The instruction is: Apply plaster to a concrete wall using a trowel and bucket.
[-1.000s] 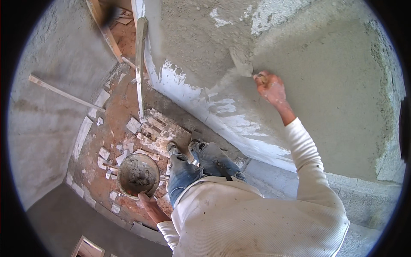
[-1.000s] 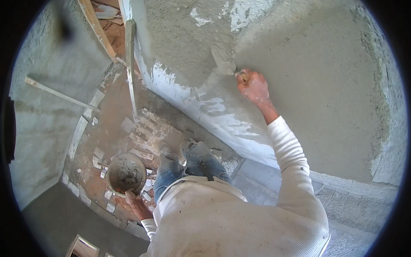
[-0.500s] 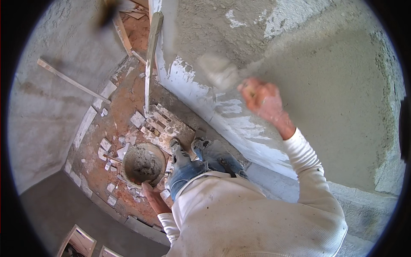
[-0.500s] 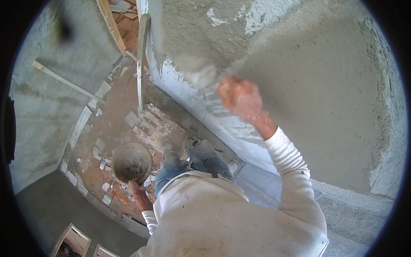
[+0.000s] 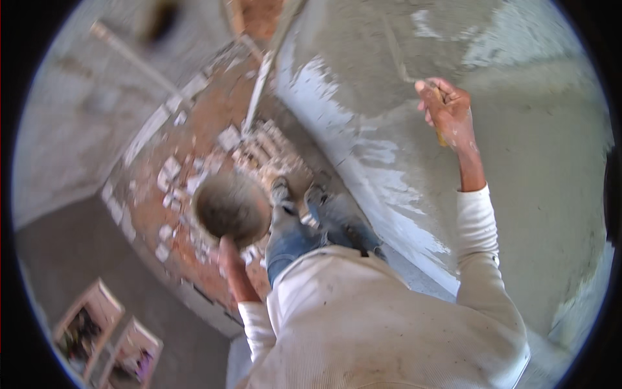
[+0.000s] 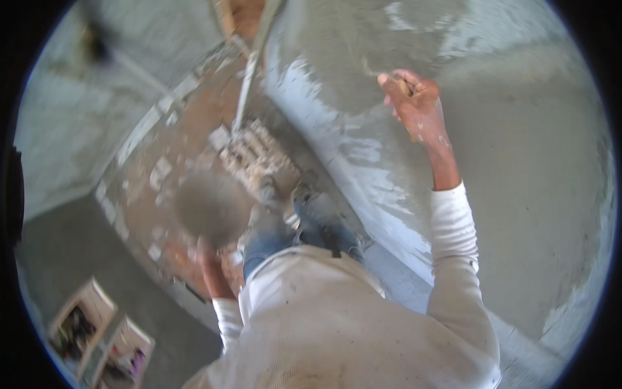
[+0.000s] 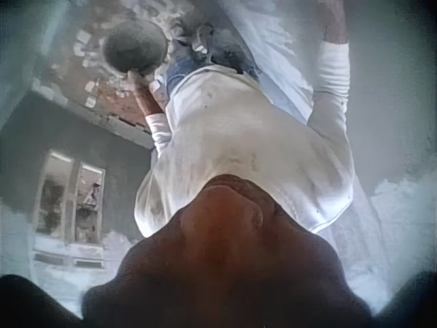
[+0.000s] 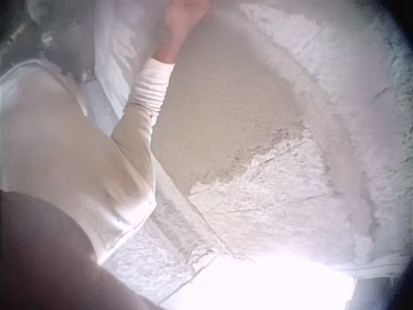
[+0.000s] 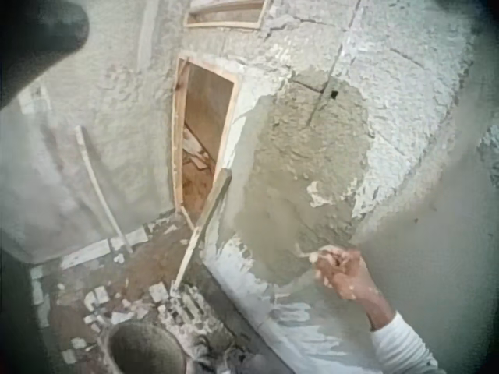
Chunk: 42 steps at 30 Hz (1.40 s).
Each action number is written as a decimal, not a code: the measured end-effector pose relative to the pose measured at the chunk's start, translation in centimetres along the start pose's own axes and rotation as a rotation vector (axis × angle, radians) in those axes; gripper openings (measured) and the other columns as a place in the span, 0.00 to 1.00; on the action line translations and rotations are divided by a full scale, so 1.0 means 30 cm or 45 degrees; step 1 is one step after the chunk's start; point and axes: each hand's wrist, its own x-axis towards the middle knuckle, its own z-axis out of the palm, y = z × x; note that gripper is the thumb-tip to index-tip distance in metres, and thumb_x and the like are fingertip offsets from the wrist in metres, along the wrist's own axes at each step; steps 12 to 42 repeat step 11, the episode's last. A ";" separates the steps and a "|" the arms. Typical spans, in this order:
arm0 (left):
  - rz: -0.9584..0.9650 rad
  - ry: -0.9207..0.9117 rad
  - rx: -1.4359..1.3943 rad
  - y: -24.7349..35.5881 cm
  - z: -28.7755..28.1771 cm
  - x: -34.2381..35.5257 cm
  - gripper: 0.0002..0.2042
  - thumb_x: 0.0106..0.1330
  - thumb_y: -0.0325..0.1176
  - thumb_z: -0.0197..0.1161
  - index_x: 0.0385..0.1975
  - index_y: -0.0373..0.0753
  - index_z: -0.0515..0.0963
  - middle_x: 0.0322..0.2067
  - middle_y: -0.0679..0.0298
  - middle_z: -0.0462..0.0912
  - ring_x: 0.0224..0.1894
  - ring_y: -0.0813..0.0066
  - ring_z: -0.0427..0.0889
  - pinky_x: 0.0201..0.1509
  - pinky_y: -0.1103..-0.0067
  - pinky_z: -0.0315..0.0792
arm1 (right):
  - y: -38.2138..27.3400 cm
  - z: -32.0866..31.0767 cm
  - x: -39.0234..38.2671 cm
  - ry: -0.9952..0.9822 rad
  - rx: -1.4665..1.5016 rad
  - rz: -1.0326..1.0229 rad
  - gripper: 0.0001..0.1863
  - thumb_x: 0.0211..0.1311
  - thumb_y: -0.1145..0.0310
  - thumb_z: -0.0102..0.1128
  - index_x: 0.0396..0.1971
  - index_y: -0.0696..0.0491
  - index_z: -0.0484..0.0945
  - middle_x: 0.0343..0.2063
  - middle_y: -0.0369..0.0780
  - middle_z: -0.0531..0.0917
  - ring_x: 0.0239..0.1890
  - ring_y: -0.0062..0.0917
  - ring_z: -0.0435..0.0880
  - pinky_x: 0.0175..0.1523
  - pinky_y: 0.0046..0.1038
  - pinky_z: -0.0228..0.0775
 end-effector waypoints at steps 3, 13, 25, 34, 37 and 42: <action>0.503 -0.509 0.611 -0.123 -0.022 0.174 0.20 0.51 0.24 0.58 0.45 0.25 0.81 0.43 0.55 0.86 0.40 0.68 0.83 0.46 0.73 0.77 | 0.074 0.206 -0.086 -0.411 -0.567 -0.237 0.20 0.65 0.53 0.65 0.44 0.55 0.85 0.26 0.42 0.86 0.26 0.26 0.84 0.33 0.32 0.77; 0.432 -0.581 0.436 0.269 0.337 -0.245 0.29 0.54 0.17 0.50 0.60 0.35 0.78 0.46 0.50 0.87 0.50 0.65 0.84 0.60 0.74 0.73 | 0.199 0.779 -0.304 -0.471 -1.262 -1.001 0.19 0.54 0.67 0.66 0.48 0.51 0.84 0.30 0.42 0.86 0.32 0.39 0.88 0.42 0.40 0.81; 0.432 -0.581 0.436 0.269 0.337 -0.245 0.29 0.54 0.17 0.50 0.60 0.35 0.78 0.46 0.50 0.87 0.50 0.65 0.84 0.60 0.74 0.73 | 0.199 0.779 -0.304 -0.471 -1.262 -1.001 0.19 0.54 0.67 0.66 0.48 0.51 0.84 0.30 0.42 0.86 0.32 0.39 0.88 0.42 0.40 0.81; 0.432 -0.581 0.436 0.269 0.337 -0.245 0.29 0.54 0.17 0.50 0.60 0.35 0.78 0.46 0.50 0.87 0.50 0.65 0.84 0.60 0.74 0.73 | 0.199 0.779 -0.304 -0.471 -1.262 -1.001 0.19 0.54 0.67 0.66 0.48 0.51 0.84 0.30 0.42 0.86 0.32 0.39 0.88 0.42 0.40 0.81; 0.432 -0.581 0.436 0.269 0.337 -0.245 0.29 0.54 0.17 0.50 0.60 0.35 0.78 0.46 0.50 0.87 0.50 0.65 0.84 0.60 0.74 0.73 | 0.199 0.779 -0.304 -0.471 -1.262 -1.001 0.19 0.54 0.67 0.66 0.48 0.51 0.84 0.30 0.42 0.86 0.32 0.39 0.88 0.42 0.40 0.81; 0.432 -0.581 0.436 0.269 0.337 -0.245 0.29 0.54 0.17 0.50 0.60 0.35 0.78 0.46 0.50 0.87 0.50 0.65 0.84 0.60 0.74 0.73 | 0.199 0.779 -0.304 -0.471 -1.262 -1.001 0.19 0.54 0.67 0.66 0.48 0.51 0.84 0.30 0.42 0.86 0.32 0.39 0.88 0.42 0.40 0.81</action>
